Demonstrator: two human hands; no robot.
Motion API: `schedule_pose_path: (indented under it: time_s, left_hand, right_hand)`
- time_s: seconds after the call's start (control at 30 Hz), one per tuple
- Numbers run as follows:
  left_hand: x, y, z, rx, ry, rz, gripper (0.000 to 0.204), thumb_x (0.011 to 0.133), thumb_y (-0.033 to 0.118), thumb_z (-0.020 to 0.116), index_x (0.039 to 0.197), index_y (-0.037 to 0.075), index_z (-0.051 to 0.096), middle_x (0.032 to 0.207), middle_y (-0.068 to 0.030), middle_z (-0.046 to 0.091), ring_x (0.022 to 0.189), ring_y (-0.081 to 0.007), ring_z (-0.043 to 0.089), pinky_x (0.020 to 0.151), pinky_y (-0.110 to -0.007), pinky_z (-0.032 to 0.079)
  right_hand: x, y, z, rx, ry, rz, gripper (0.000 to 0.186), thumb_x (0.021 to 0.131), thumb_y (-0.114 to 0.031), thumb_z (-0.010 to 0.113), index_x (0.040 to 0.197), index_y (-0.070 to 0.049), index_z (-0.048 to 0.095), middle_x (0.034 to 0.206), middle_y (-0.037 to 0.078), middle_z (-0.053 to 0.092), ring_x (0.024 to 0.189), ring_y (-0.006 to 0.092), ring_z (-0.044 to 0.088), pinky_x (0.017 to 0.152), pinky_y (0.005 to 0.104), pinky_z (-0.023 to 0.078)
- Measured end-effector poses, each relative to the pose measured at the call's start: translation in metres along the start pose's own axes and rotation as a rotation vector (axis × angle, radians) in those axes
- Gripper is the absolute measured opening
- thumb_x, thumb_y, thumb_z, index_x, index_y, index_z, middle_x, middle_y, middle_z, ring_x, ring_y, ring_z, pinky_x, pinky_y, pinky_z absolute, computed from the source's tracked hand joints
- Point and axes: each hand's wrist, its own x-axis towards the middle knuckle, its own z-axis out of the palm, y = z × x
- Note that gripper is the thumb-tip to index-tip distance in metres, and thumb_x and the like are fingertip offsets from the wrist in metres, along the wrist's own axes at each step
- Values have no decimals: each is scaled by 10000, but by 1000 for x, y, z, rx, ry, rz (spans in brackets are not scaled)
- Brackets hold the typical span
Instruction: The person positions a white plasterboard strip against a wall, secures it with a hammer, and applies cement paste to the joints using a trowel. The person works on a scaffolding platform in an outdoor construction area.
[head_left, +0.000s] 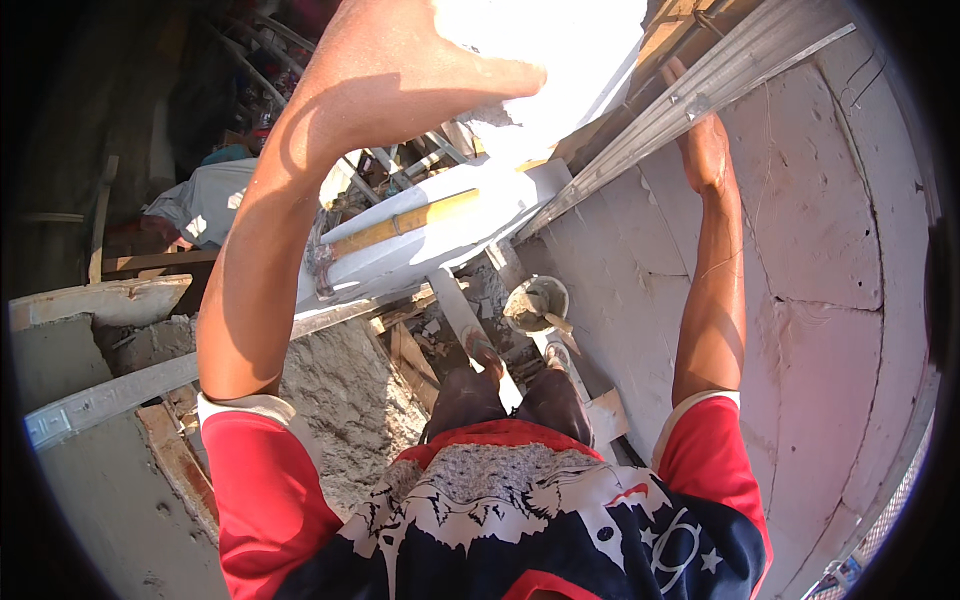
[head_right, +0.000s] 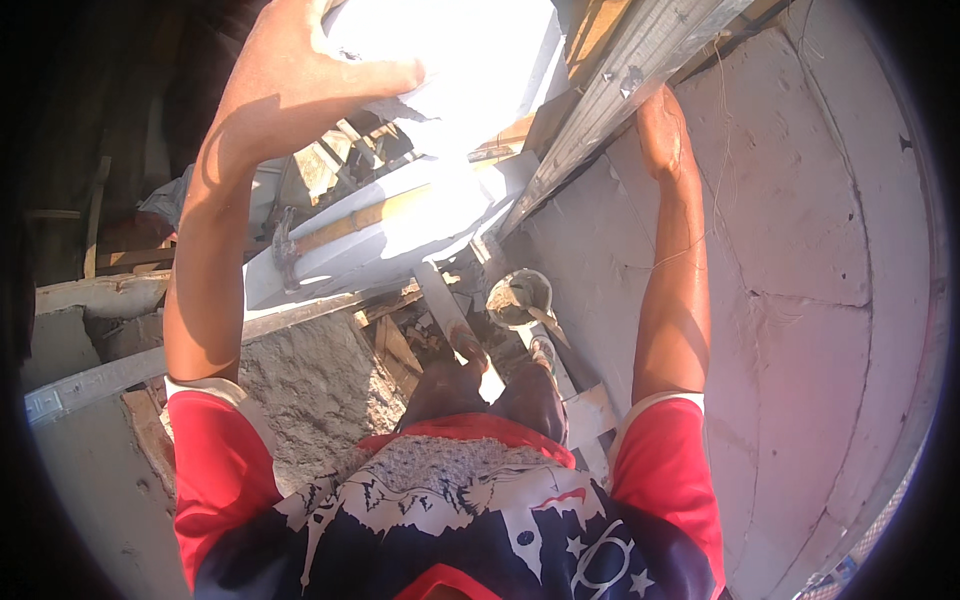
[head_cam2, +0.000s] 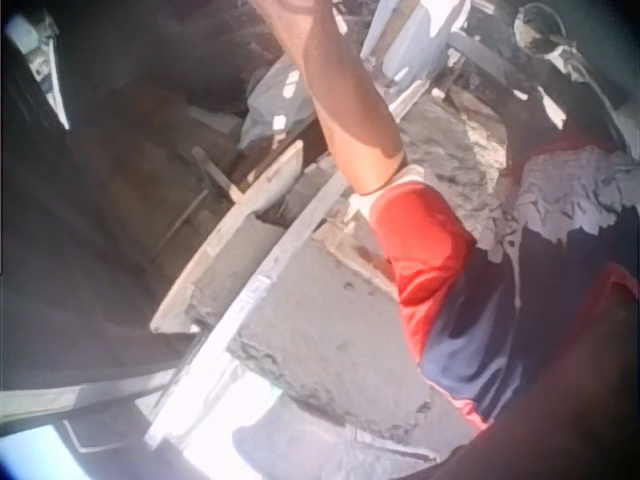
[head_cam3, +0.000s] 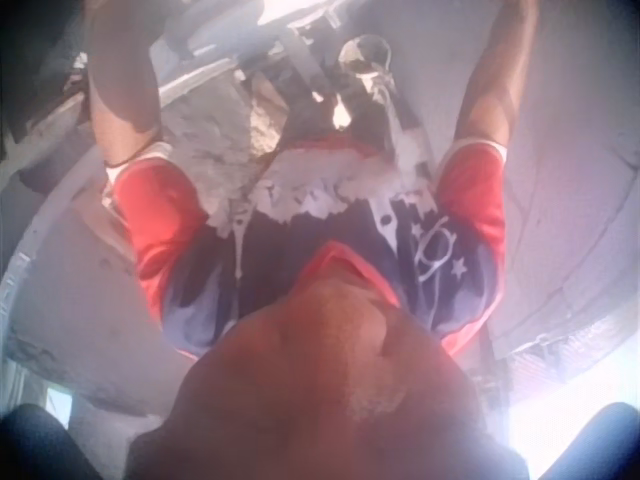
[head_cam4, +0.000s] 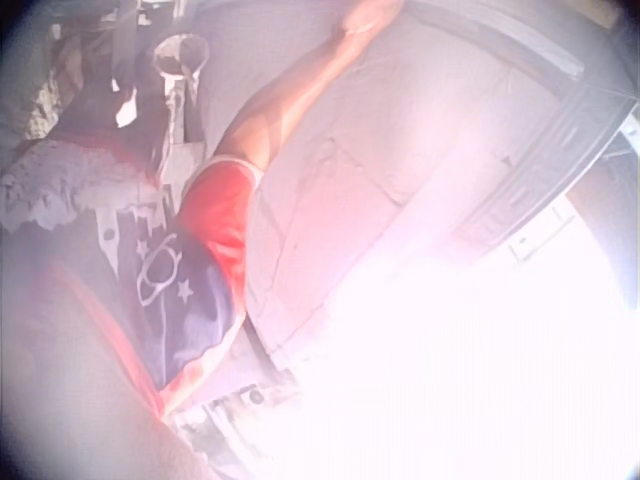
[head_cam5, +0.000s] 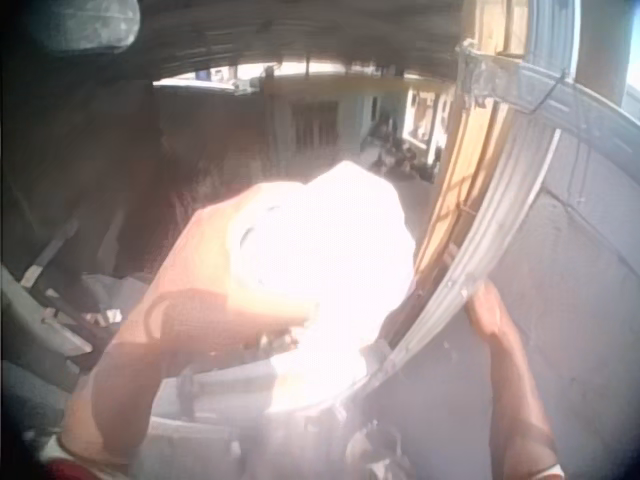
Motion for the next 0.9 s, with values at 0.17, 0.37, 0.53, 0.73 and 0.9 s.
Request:
schedule_pose_path:
  time_s: [0.17, 0.37, 0.53, 0.73, 0.9]
  left_hand:
    - [-84, 10, 20, -79, 671, 9, 824, 695, 306, 804, 1406, -35, 563, 1103, -186, 739, 1021, -280, 729, 963, -383, 550]
    - [-220, 31, 83, -57, 707, -408, 1010, 708, 481, 820, 1470, -69, 450, 1290, -215, 612, 1217, -308, 608, 1015, -431, 486]
    - [-309, 5, 197, -392, 687, -970, 985, 723, 320, 878, 1497, -73, 414, 1364, -209, 588, 1271, -267, 569, 1084, -403, 428]
    - [-393, -111, 398, -717, 966, -1372, 622, 889, 123, 754, 1420, -38, 474, 1292, -157, 614, 1135, -232, 610, 1040, -385, 463]
    - [-423, -175, 515, -1053, 1126, -1427, 514, 931, 159, 732, 1359, -17, 508, 1237, -135, 627, 1122, -224, 612, 1006, -408, 490]
  right_hand:
    - [-2, 3, 5, -19, 19, -60, 856, 1067, -628, 375, 1546, 82, 372, 1603, 242, 384, 1514, 338, 312, 1232, 453, 261]
    - [-91, -16, 24, -303, 194, -295, 585, 1108, -386, 458, 1510, 37, 427, 1471, 256, 529, 1316, 312, 577, 1131, 467, 479]
    - [-243, 187, 60, -29, 94, 276, 379, 1088, -241, 556, 1413, -46, 545, 1204, 111, 670, 1022, 165, 620, 972, 343, 530]
    - [-362, 508, 86, -709, -529, 568, 464, 984, -182, 619, 1423, -66, 528, 1257, 220, 640, 1127, 356, 665, 938, 458, 529]
    - [-369, 653, 95, -1118, -796, 637, 621, 990, -330, 614, 1535, -132, 392, 1372, 214, 575, 1217, 452, 600, 1008, 514, 507]
